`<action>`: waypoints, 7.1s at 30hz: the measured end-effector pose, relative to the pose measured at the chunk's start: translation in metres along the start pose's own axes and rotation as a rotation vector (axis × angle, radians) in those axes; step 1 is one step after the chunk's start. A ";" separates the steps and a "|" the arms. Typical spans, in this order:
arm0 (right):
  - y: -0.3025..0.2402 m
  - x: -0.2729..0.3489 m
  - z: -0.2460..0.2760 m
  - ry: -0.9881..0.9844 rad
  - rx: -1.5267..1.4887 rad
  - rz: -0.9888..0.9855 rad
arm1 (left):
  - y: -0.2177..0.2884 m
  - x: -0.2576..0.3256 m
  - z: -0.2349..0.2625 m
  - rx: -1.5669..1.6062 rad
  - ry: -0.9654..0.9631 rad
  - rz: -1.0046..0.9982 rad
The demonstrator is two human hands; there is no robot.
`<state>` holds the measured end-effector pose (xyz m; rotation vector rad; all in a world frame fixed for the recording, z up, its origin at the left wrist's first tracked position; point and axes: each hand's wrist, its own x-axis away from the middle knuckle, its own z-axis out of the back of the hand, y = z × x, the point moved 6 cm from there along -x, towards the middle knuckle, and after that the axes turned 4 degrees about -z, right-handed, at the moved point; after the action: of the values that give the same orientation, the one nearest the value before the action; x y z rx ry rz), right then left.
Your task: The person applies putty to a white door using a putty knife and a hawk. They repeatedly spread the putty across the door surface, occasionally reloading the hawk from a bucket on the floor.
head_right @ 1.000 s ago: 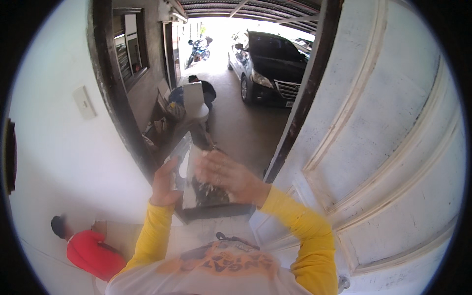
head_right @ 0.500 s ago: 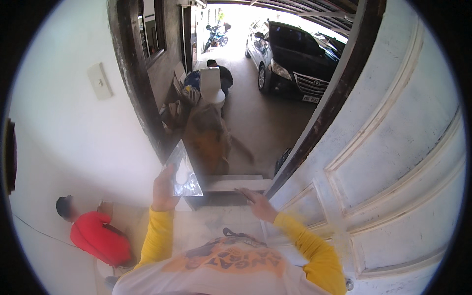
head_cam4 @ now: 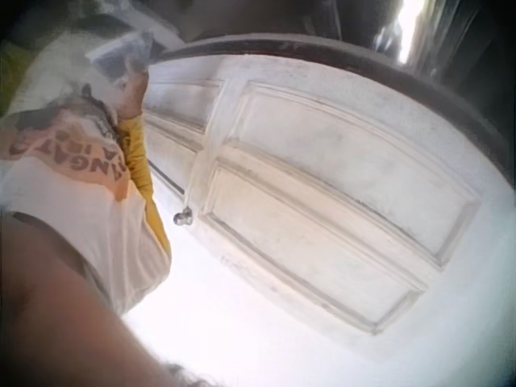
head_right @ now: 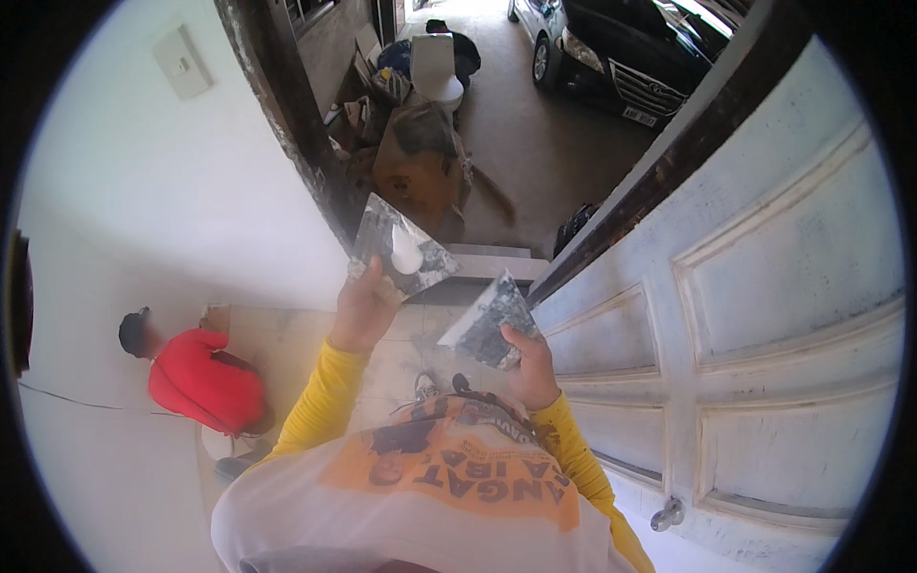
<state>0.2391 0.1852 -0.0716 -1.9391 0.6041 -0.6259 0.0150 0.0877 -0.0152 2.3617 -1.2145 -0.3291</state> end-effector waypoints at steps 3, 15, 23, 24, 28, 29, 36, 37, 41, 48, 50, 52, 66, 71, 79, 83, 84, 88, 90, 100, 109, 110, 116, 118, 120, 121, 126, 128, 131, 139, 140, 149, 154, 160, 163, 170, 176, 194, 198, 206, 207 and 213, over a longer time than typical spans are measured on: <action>-0.046 0.025 -0.039 -0.102 -0.572 -0.189 | -0.013 0.011 -0.007 -0.216 -0.180 -0.157; -0.100 0.085 -0.056 -0.284 -0.872 -0.351 | -0.037 0.055 -0.095 -1.029 -0.552 -0.821; -0.099 0.064 -0.040 -0.101 -0.353 -0.077 | -0.030 0.046 -0.124 -1.088 -0.849 -1.058; -0.100 0.061 -0.039 -0.060 -0.309 -0.063 | -0.026 0.045 -0.126 -1.073 -0.908 -1.107; -0.113 0.052 -0.048 -0.001 -0.163 0.089 | -0.011 0.023 -0.118 -1.169 -1.078 -1.083; -0.123 0.051 -0.053 -0.022 -0.051 0.207 | -0.005 0.018 -0.116 -1.170 -1.104 -1.082; -0.168 0.052 -0.060 -0.141 -0.293 0.123 | 0.022 -0.018 -0.116 -1.445 -1.297 -1.239; -0.181 0.054 -0.060 -0.109 -0.288 0.169 | 0.024 -0.026 -0.117 -1.447 -1.290 -1.049; -0.285 0.099 -0.036 0.388 0.894 0.983 | 0.036 -0.042 -0.094 -1.265 -1.021 -1.113; -0.529 0.151 -0.004 0.675 0.492 1.229 | 0.025 -0.061 -0.058 -1.178 -0.701 -0.906; -0.586 0.163 0.006 0.739 0.580 1.272 | 0.020 -0.063 -0.059 -1.144 -0.713 -0.868; -0.637 0.155 0.022 0.767 0.550 1.275 | 0.022 -0.065 -0.054 -1.145 -0.718 -0.790; -0.721 0.121 0.052 1.058 0.731 1.087 | 0.033 -0.052 -0.036 -1.120 -0.635 -0.696; -0.721 0.107 0.028 1.072 0.851 1.095 | 0.036 -0.046 -0.035 -1.140 -0.599 -0.670; -0.726 0.088 0.061 1.035 1.231 1.219 | 0.023 -0.044 -0.047 -1.101 -0.617 -0.634; -0.678 0.117 0.037 0.941 0.652 1.177 | 0.024 -0.038 -0.050 -1.157 -0.587 -0.624; -0.687 0.124 0.044 0.938 0.624 1.176 | 0.021 -0.040 -0.052 -1.146 -0.592 -0.603; -0.717 0.125 0.057 0.924 0.633 1.119 | 0.012 -0.046 -0.046 -1.091 -0.576 -0.536; -0.720 0.122 0.054 0.987 0.654 1.107 | 0.012 -0.045 -0.045 -1.079 -0.560 -0.528; -0.749 0.100 0.042 0.986 1.202 1.045 | 0.018 -0.040 -0.033 -1.035 -0.518 -0.495; -0.711 0.120 0.078 0.893 0.603 1.080 | 0.021 -0.032 -0.051 -1.041 -0.524 -0.489; -0.710 0.118 0.071 0.855 0.654 1.085 | 0.019 -0.032 -0.053 -1.031 -0.521 -0.493; -0.700 0.098 0.031 1.007 0.719 1.054 | 0.020 -0.031 -0.035 -1.007 -0.434 -0.404; -0.745 0.073 0.051 1.094 1.184 0.979 | 0.014 -0.035 -0.022 -0.969 -0.450 -0.421; -0.836 0.153 0.099 1.637 2.280 0.763 | -0.036 -0.048 -0.039 -0.802 -0.640 -0.292; -0.790 0.072 0.085 1.344 1.816 0.939 | -0.006 -0.042 -0.029 -0.880 -0.521 -0.345; -0.676 0.095 0.029 0.870 0.745 1.184 | 0.014 -0.034 -0.019 -0.872 -0.430 -0.363; -0.708 0.115 0.050 0.936 0.653 1.168 | 0.009 -0.038 -0.026 -0.838 -0.453 -0.323; -0.742 0.115 0.056 0.929 0.616 1.103 | 0.003 -0.042 -0.015 -0.785 -0.426 -0.419; -0.715 0.113 0.035 0.963 0.655 1.035 | 0.028 -0.032 -0.015 -0.950 -0.362 -0.437; -0.712 0.114 0.030 1.003 0.652 1.047 | 0.028 -0.030 -0.016 -0.973 -0.381 -0.464; -0.719 0.115 0.043 0.939 0.981 1.069 | 0.013 -0.015 -0.025 -1.013 -0.341 -0.483; -0.696 0.126 0.061 0.917 0.710 1.136 | 0.019 -0.022 -0.023 -1.083 -0.351 -0.576; -0.704 0.124 0.058 0.871 0.563 1.157 | 0.018 -0.027 -0.030 -0.970 -0.364 -0.458; -0.736 0.126 0.062 0.961 0.585 1.141 | 0.013 -0.028 -0.022 -0.881 -0.345 -0.405; -0.727 0.105 0.036 0.969 0.853 1.100 | 0.022 -0.025 -0.010 -0.985 -0.373 -0.379; -0.737 0.129 0.070 0.780 0.434 1.033 | 0.018 -0.023 -0.021 -0.882 -0.334 -0.347; -0.718 0.168 0.037 0.975 0.790 1.018 | 0.018 -0.015 -0.014 -0.950 -0.336 -0.367; -0.699 0.134 0.068 0.846 0.610 1.051 | 0.017 -0.011 -0.020 -0.898 -0.322 -0.375; -0.674 0.097 0.053 1.001 0.701 0.968 | 0.017 -0.011 -0.011 -0.971 -0.313 -0.390; -0.681 0.090 0.054 1.002 0.933 1.024 | 0.015 -0.010 -0.016 -0.984 -0.332 -0.392; -0.625 0.076 0.051 0.898 0.846 1.185 | 0.007 -0.017 -0.014 -0.962 -0.329 -0.406</action>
<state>0.4197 0.4217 0.4860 -0.2483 1.5353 -0.7330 0.0062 0.1019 0.0001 1.6809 -0.4670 -1.1695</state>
